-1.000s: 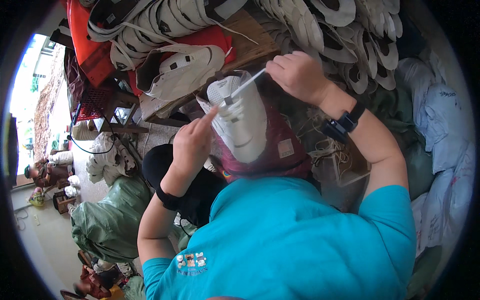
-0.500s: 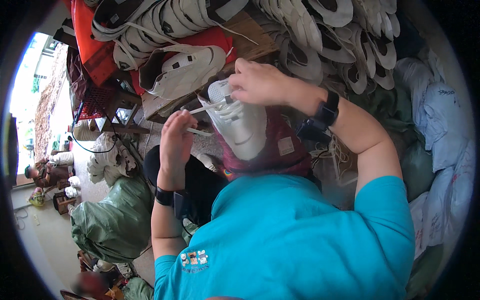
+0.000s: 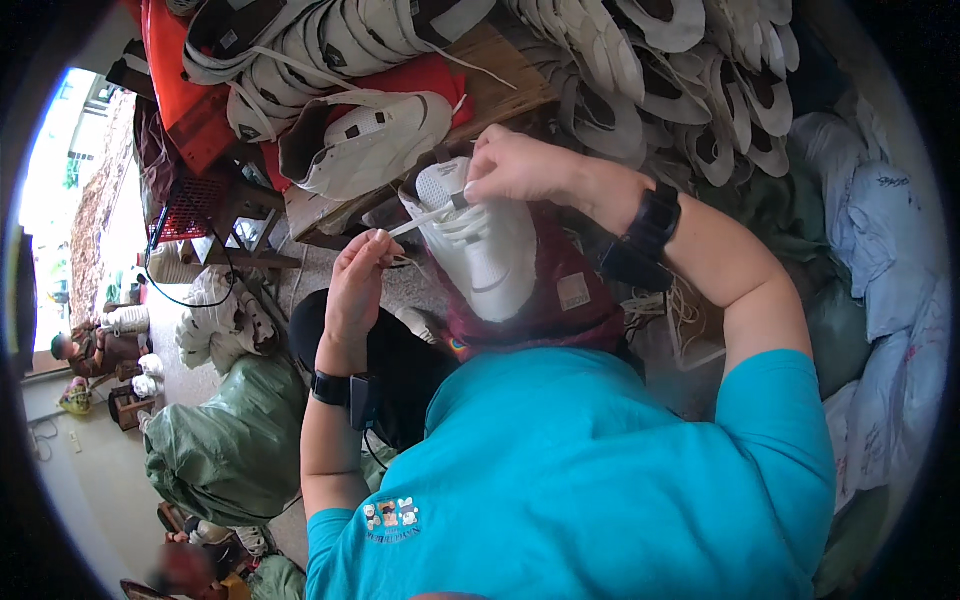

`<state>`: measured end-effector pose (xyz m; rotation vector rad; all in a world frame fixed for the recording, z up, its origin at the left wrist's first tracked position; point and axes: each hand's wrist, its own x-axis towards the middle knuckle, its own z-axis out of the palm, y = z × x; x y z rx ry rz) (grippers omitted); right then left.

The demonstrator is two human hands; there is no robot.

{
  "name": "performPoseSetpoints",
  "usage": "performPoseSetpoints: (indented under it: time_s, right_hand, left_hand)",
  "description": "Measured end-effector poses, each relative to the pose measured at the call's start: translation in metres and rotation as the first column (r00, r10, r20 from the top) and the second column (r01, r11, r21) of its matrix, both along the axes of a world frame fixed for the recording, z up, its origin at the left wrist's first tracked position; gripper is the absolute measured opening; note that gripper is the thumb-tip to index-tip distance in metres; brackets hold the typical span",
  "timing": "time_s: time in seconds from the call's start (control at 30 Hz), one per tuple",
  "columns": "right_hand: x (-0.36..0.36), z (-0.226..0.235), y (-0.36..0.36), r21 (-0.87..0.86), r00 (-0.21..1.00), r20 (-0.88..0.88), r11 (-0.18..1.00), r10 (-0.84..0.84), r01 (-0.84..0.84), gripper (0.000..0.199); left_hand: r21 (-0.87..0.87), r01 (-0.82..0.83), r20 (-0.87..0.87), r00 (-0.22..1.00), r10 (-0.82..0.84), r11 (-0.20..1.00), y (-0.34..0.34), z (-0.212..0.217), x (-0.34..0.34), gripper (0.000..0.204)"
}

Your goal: The person sits on the floor and laces a white sneaker by hand. They repeatedly thread the laces through the eyelets, pull them tight, and adjust the fit. The person handles a second white sneaker briefly before returning to the first one.

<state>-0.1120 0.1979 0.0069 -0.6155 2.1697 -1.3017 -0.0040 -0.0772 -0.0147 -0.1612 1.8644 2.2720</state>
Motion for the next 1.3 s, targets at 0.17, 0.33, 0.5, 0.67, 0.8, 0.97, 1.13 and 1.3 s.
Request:
performPoseSetpoints:
  time_s: [0.17, 0.33, 0.5, 0.67, 0.8, 0.97, 1.13, 1.3]
  right_hand:
    - [0.004, 0.005, 0.005, -0.043, 0.992, -0.122, 0.998, 0.028, -0.034, 0.018]
    - [0.013, 0.022, 0.022, 0.043, 0.872, -0.487, 0.999, 0.042, -0.024, 0.014]
    - [0.017, 0.089, 0.019, -0.281, 0.989, 0.087, 0.955, 0.121, -0.092, 0.023]
    - [0.007, 0.14, -0.004, -0.654, 0.944, 0.215, 0.754, 0.251, -0.052, 0.028]
    - [0.001, 0.194, -0.016, -0.751, 0.949, 0.136, 0.654, 0.285, -0.089, 0.03]
    - [0.009, 0.243, -0.03, -0.749, 0.998, -0.009, 0.661, 0.07, -0.053, 0.031]
    - [0.017, 0.261, -0.042, -0.604, 0.894, -0.407, 0.79, -0.19, -0.107, 0.025]
    - [0.035, 0.272, -0.053, -0.636, 0.834, -0.476, 0.764, -0.278, -0.109, 0.022]
  left_hand:
    - [0.13, 0.012, 0.02, 1.0, -0.014, 0.991, -0.03, -0.012, 0.002, 0.016]
    - [0.282, -0.091, -0.02, 0.995, 0.101, 0.955, -0.059, 0.01, 0.009, 0.031]
    - [0.255, 0.083, -0.326, 0.945, 0.004, 0.963, -0.045, 0.076, -0.001, 0.034]
    - [0.272, 0.212, -0.511, 0.859, -0.047, 0.939, -0.008, 0.142, -0.02, 0.036]
    - [0.158, 0.213, -0.577, 0.812, -0.085, 0.964, 0.025, 0.189, -0.036, 0.035]
    - [0.154, 0.078, -0.663, 0.747, 0.045, 0.985, 0.048, 0.221, -0.044, 0.028]
    - [-0.017, -0.18, -0.722, 0.683, 0.113, 0.983, 0.058, 0.231, -0.043, 0.028]
    - [0.02, -0.229, -0.745, 0.646, 0.167, 0.973, 0.061, 0.241, -0.042, 0.028]
